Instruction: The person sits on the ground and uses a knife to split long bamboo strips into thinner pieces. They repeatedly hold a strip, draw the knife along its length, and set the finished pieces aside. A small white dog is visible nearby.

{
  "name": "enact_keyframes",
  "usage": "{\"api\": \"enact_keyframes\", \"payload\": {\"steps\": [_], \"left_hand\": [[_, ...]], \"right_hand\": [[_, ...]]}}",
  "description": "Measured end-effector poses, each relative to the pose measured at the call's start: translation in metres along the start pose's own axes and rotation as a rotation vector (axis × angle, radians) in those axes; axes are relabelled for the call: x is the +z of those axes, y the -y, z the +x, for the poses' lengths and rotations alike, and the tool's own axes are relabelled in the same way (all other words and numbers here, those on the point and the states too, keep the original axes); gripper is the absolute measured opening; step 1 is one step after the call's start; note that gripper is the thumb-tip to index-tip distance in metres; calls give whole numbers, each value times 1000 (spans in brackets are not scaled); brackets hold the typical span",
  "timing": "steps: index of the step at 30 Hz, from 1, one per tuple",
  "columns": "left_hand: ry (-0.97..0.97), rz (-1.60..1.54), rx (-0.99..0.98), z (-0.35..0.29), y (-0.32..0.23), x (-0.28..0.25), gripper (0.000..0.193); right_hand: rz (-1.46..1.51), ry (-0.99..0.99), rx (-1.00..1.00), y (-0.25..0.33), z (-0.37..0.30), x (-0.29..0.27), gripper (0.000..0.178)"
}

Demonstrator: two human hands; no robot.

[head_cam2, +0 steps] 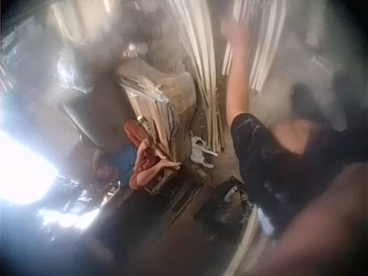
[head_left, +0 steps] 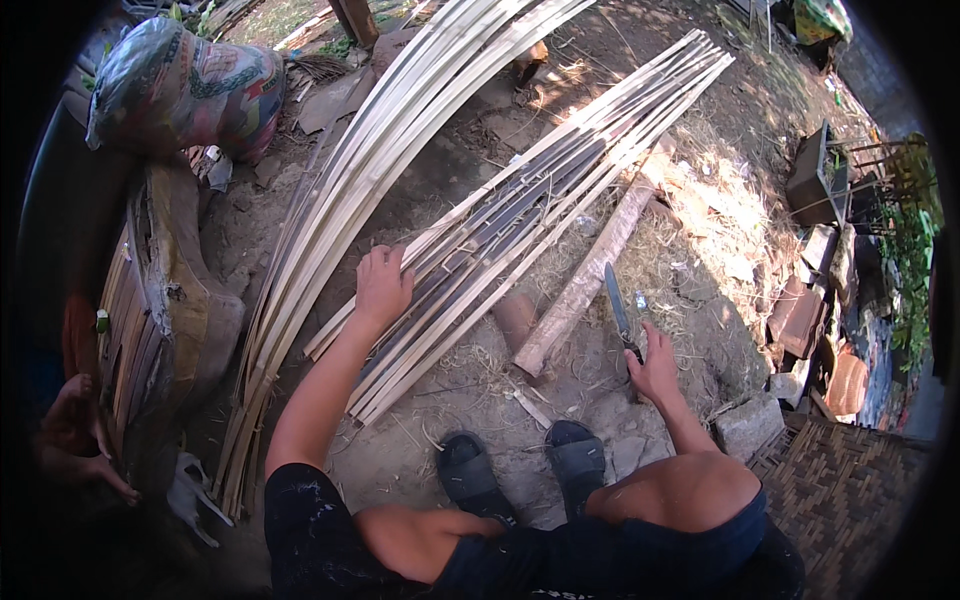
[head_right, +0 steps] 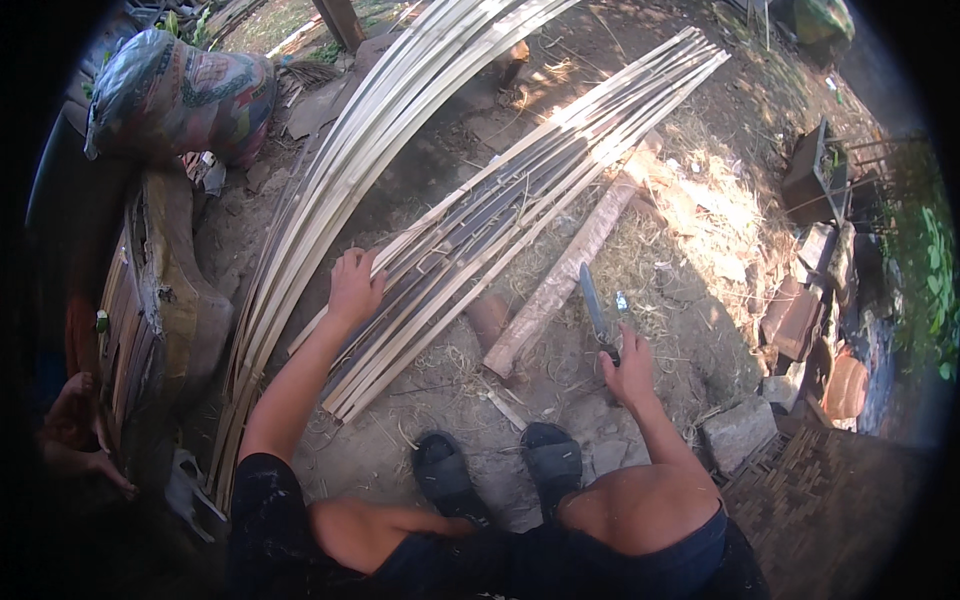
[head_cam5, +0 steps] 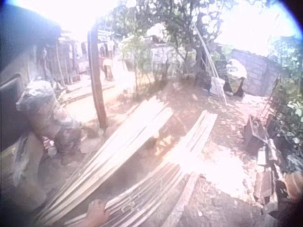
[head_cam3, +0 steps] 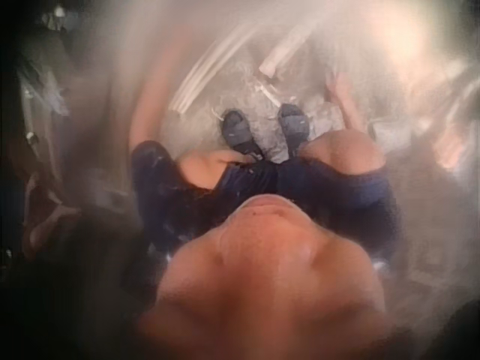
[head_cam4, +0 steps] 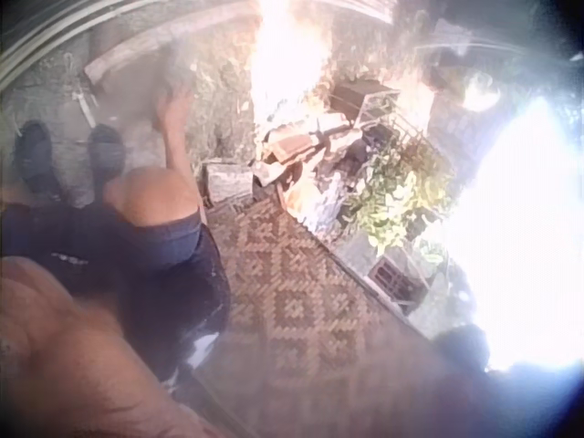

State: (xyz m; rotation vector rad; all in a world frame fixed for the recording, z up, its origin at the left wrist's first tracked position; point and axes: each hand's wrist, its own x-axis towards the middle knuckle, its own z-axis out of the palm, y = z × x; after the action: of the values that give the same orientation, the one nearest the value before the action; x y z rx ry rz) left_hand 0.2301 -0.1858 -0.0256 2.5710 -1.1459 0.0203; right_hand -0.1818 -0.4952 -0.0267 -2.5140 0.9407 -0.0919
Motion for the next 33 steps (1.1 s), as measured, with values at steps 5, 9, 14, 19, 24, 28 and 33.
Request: {"api": "enact_keyframes", "payload": {"steps": [5,9,14,19,24,28,33], "left_hand": [[154,-136,28,-20,-35,18,33],[214,-90,24,-27,-38,9,31],[10,-139,-160,-63,10,-16,29],[-325,128,-491,-119,93,-48,42],[-271,254,-1051,-175,182,-76,65],[-180,223,-1156,-190,201,-70,74],[-259,169,-636,-142,146,-55,60]], "right_hand": [[-1,98,19,-3,-11,31,71],[87,11,-25,-29,-25,71,61],[32,18,-109,-32,-28,76,61],[-25,9,-147,-44,-28,77,62],[19,6,-145,-50,-28,79,62],[-23,10,-72,-49,-21,72,65],[42,-102,-59,-29,-20,64,70]]}}
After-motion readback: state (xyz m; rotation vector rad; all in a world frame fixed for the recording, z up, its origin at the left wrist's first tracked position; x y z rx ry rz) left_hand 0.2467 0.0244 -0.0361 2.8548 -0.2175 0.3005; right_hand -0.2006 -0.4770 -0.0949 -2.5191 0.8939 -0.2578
